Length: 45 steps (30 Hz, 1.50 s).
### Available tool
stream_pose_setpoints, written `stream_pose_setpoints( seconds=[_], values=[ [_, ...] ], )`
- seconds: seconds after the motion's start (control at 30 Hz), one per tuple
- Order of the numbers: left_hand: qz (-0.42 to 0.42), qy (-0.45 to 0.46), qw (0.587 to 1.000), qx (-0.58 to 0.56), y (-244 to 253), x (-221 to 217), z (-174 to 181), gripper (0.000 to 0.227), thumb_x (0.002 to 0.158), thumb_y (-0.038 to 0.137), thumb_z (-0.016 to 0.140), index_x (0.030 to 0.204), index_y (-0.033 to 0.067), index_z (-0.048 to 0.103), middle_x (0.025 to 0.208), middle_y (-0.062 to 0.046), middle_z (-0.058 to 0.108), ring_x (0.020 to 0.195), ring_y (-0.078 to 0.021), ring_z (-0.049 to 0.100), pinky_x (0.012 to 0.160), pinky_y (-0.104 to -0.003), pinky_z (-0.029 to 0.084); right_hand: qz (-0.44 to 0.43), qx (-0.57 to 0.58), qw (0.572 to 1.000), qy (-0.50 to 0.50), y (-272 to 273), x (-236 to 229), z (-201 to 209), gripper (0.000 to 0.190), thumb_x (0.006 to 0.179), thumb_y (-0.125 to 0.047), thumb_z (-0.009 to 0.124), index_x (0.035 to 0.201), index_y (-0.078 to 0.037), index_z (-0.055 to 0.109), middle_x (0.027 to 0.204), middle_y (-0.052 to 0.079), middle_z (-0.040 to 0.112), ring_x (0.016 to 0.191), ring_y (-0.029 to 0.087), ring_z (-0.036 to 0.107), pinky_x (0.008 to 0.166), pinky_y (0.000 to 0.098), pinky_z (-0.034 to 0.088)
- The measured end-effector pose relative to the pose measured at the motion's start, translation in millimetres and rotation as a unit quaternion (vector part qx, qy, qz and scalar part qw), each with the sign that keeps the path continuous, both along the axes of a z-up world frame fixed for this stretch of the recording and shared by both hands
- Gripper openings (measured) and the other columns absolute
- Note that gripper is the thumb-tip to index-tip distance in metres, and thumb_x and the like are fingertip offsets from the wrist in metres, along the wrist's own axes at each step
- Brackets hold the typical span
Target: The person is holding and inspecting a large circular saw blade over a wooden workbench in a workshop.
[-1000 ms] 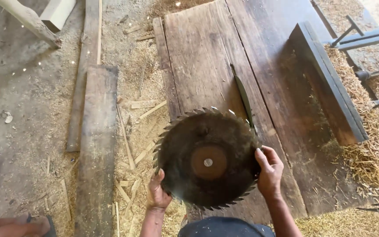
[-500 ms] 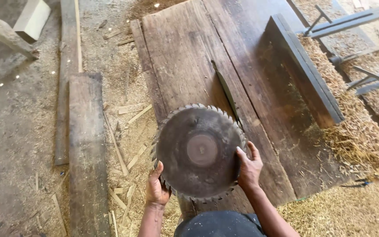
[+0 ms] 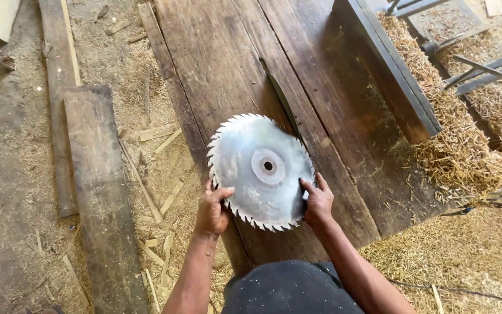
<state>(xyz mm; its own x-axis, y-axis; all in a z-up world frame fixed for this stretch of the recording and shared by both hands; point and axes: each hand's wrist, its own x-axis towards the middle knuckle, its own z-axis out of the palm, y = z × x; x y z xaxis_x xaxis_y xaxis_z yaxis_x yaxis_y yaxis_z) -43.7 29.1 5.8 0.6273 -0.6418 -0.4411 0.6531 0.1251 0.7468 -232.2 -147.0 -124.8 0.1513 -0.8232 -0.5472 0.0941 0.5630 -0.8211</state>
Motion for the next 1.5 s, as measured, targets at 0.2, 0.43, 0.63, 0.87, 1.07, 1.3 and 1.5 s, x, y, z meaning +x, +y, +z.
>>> stream_pose_setpoints(
  seconds=[0.2, 0.43, 0.63, 0.87, 1.07, 1.3, 1.5],
  values=[
    [-0.006, 0.018, 1.0, -0.019, -14.7, 9.7, 11.2, 0.073, 0.069, -0.001, 0.068, 0.14, 0.0004, 0.047, 0.119, -0.013, 0.064, 0.11, -0.0265, 0.064, 0.105, -0.041, 0.054, -0.007, 0.059, 0.998, -0.019, -4.4, 6.7, 2.4, 0.08, 0.08, -0.009, 0.078, 0.152, -0.002, 0.044, 0.152, 0.017, 0.056, 0.128, 0.026, 0.06, 0.098, 0.0373, 0.051],
    [-0.021, -0.005, 1.0, -0.002, -26.2, 19.8, 16.0, 0.078, 0.07, -0.001, 0.066, 0.144, -0.0014, 0.042, 0.119, -0.014, 0.063, 0.11, -0.025, 0.064, 0.105, -0.04, 0.054, -0.009, 0.041, 0.999, 0.001, -10.5, 6.1, -12.9, 0.08, 0.081, -0.009, 0.08, 0.152, 0.002, 0.044, 0.156, 0.015, 0.049, 0.137, 0.024, 0.053, 0.11, 0.0335, 0.043],
    [-0.03, -0.011, 0.999, -0.009, -29.7, 28.9, 2.3, 0.079, 0.073, -0.001, 0.066, 0.147, -0.0034, 0.04, 0.12, -0.014, 0.063, 0.11, -0.0236, 0.064, 0.104, -0.037, 0.055, -0.019, 0.054, 0.998, -0.016, -8.6, 10.7, -14.0, 0.081, 0.081, -0.009, 0.08, 0.152, 0.002, 0.043, 0.155, 0.016, 0.051, 0.136, 0.024, 0.054, 0.11, 0.0334, 0.043],
    [-0.075, -0.01, 0.996, -0.044, -27.8, 41.3, 4.7, 0.069, 0.076, 0.001, 0.064, 0.143, -0.0075, 0.046, 0.118, -0.014, 0.063, 0.107, -0.0232, 0.065, 0.102, -0.038, 0.056, -0.039, 0.047, 0.998, -0.021, -2.9, 15.1, -15.1, 0.079, 0.082, -0.009, 0.08, 0.152, 0.003, 0.044, 0.154, 0.017, 0.053, 0.135, 0.025, 0.055, 0.11, 0.0332, 0.044],
    [-0.056, 0.013, 0.998, -0.022, -27.6, 46.9, 1.2, 0.063, 0.073, -0.004, 0.062, 0.136, -0.0002, 0.053, 0.113, -0.01, 0.066, 0.103, -0.0204, 0.066, 0.097, -0.036, 0.059, -0.035, 0.053, 0.998, -0.023, -1.1, 15.7, -12.0, 0.077, 0.084, -0.009, 0.078, 0.152, 0.001, 0.043, 0.153, 0.015, 0.053, 0.134, 0.024, 0.056, 0.109, 0.0328, 0.044],
    [-0.078, -0.004, 0.996, -0.051, -28.7, 48.0, 1.4, 0.058, 0.077, -0.003, 0.061, 0.134, -0.0027, 0.055, 0.11, -0.011, 0.066, 0.099, -0.0202, 0.066, 0.094, -0.036, 0.06, -0.046, 0.06, 0.997, -0.032, -0.8, 13.4, -19.5, 0.078, 0.084, -0.008, 0.078, 0.152, 0.002, 0.043, 0.151, 0.016, 0.055, 0.133, 0.024, 0.056, 0.108, 0.0329, 0.045],
    [-0.085, -0.015, 0.996, -0.023, -25.3, 40.6, 5.7, 0.059, 0.075, -0.002, 0.061, 0.134, -0.0018, 0.055, 0.108, -0.01, 0.065, 0.098, -0.0191, 0.065, 0.093, -0.037, 0.059, -0.046, 0.075, 0.996, -0.033, 1.7, 13.3, -8.4, 0.078, 0.084, -0.008, 0.076, 0.153, 0.0, 0.042, 0.154, 0.015, 0.052, 0.137, 0.023, 0.052, 0.111, 0.0342, 0.043]
  ],
)
